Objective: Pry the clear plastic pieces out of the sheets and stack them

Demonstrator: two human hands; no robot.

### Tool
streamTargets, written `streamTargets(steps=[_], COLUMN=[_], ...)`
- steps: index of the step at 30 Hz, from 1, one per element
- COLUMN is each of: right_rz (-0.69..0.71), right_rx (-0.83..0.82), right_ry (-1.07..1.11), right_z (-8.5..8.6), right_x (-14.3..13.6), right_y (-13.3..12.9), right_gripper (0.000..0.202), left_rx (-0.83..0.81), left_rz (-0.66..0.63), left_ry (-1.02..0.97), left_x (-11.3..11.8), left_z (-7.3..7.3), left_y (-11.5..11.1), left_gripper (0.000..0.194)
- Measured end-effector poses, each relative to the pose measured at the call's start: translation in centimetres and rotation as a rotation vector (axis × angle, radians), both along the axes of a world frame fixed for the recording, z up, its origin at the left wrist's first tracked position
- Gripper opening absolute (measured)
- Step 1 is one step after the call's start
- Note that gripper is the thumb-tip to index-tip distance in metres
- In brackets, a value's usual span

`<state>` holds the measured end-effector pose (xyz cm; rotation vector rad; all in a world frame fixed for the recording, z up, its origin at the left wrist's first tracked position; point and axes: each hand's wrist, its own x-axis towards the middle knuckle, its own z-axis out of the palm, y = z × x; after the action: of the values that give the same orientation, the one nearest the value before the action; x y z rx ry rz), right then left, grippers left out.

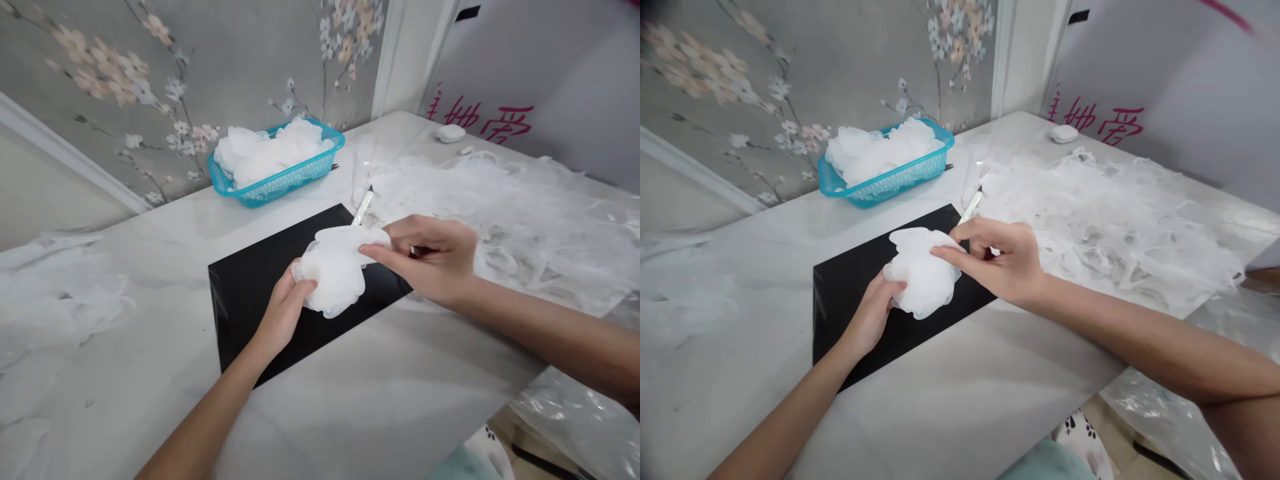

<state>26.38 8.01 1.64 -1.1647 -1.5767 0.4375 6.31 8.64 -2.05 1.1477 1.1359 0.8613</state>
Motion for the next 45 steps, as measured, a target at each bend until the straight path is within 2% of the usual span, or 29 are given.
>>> streamTargets(steps=[2, 4, 7, 9, 15, 17, 21, 25, 30, 32, 35, 37, 39, 42, 45], right_rz=[0.008, 0.126, 0.362, 0.437, 0.268, 0.254, 0.268, 0.299, 0.398, 0.411, 0.350, 0.342, 0.377, 0.441, 0.535], right_rx=[0.065, 0.067, -0.014, -0.076, -0.133, -0.187, -0.232, -0.211, -0.253, -0.288, -0.402, -0.452, -0.439, -0.390, -0.315], right_ry=[-0.051, -0.122, -0.218, -0.242, -0.192, -0.186, -0.155, -0.119, -0.113, -0.128, -0.141, -0.236, -0.427, -0.696, -0.810], right_z=[0.0, 0.0, 0.0, 0.0, -0.5, -0.7, -1.0, -1.2, -1.0, -0.9, -0.8, -0.9, -1.1, -1.4, -1.6], right_x=[0.2, 0.4, 0.6, 0.5, 0.1, 0.0, 0.0, 0.0, -0.1, 0.1, 0.5, 0.8, 1.0, 1.3, 1.4], right_y=[-0.2, -0.2, -0.2, -0.1, 0.5, 0.7, 0.8, 0.6, 0.7, 1.0, 1.6, 2.0, 2.3, 2.5, 2.5], right_gripper=[0.017, 0.007, 0.023, 0.026, 0.012, 0.010, 0.012, 0.012, 0.016, 0.019, 0.023, 0.023, 0.031, 0.047, 0.038], left_rx=[0.002, 0.013, 0.024, 0.026, -0.002, -0.004, 0.002, -0.001, 0.057, 0.061, 0.055, 0.043, 0.045, 0.060, 0.065], left_rz=[-0.004, -0.004, 0.003, 0.004, 0.033, 0.044, 0.032, -0.006, -0.056, -0.006, 0.144, 0.247, 0.311, 0.316, 0.286], left_ry=[0.001, -0.009, -0.019, -0.024, -0.022, -0.019, -0.075, -0.162, 0.009, 0.041, -0.073, -0.182, -0.248, -0.274, -0.268], left_x=[0.0, 0.1, 0.2, 0.2, 0.1, 0.0, -0.2, -0.2, 0.5, 0.7, 0.7, 0.6, 0.5, 0.5, 0.6], left_z=[0.0, 0.0, 0.1, 0.2, 0.1, 0.0, -0.2, 0.0, 1.1, 1.2, 1.0, 0.9, 0.8, 0.8, 0.8], left_y=[0.0, 0.0, 0.0, 0.0, 0.0, 0.0, 0.1, 0.0, -0.3, -0.4, -0.4, -0.3, -0.2, -0.1, -0.2], left_gripper=[0.019, 0.018, 0.021, 0.024, 0.020, 0.019, 0.020, 0.034, 0.050, 0.050, 0.045, 0.044, 0.044, 0.045, 0.045])
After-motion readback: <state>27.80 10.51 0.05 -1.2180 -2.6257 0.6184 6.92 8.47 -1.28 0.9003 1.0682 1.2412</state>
